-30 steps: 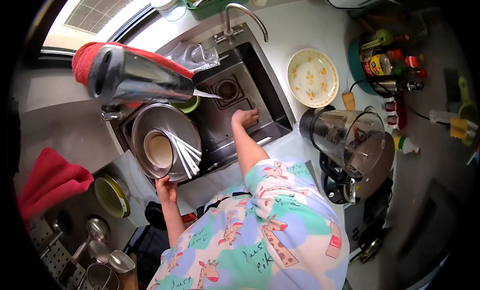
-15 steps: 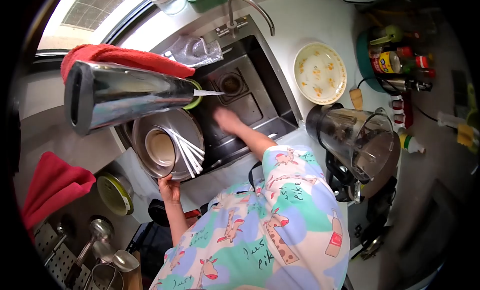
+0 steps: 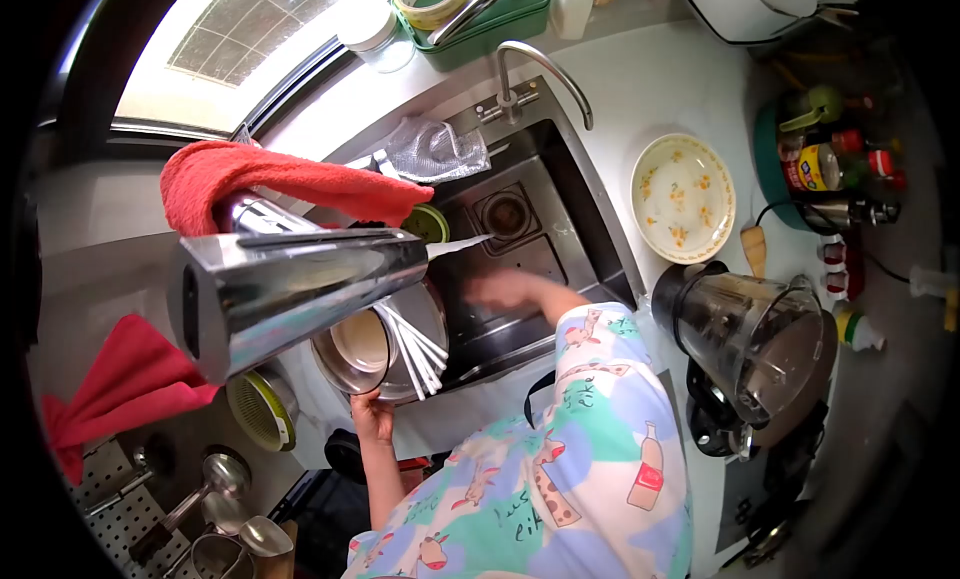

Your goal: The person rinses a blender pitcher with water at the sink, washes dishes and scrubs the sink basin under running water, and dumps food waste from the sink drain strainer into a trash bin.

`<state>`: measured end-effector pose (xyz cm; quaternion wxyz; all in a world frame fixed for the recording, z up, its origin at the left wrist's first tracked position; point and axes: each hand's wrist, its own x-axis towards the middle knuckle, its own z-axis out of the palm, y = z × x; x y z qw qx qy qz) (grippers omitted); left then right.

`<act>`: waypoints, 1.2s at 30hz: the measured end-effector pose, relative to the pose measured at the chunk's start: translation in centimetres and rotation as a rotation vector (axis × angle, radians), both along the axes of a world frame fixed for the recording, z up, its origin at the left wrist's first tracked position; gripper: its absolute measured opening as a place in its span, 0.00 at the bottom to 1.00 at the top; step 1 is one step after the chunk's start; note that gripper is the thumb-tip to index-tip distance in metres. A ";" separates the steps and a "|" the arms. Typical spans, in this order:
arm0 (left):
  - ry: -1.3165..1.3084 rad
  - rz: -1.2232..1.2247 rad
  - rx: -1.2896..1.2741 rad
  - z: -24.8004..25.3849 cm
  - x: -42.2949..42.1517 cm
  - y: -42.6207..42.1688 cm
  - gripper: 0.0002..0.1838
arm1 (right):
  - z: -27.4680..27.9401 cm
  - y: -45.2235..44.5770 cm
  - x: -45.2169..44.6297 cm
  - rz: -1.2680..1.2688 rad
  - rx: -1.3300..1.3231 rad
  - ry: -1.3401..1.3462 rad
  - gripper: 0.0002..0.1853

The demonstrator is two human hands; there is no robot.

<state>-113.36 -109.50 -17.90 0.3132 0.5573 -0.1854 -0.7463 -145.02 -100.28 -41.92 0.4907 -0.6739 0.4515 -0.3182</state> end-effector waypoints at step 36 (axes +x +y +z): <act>0.012 -0.011 0.079 -3.8 5.0 -1.2 0.27 | 2.2 -9.1 -6.5 -0.795 -0.432 0.631 0.25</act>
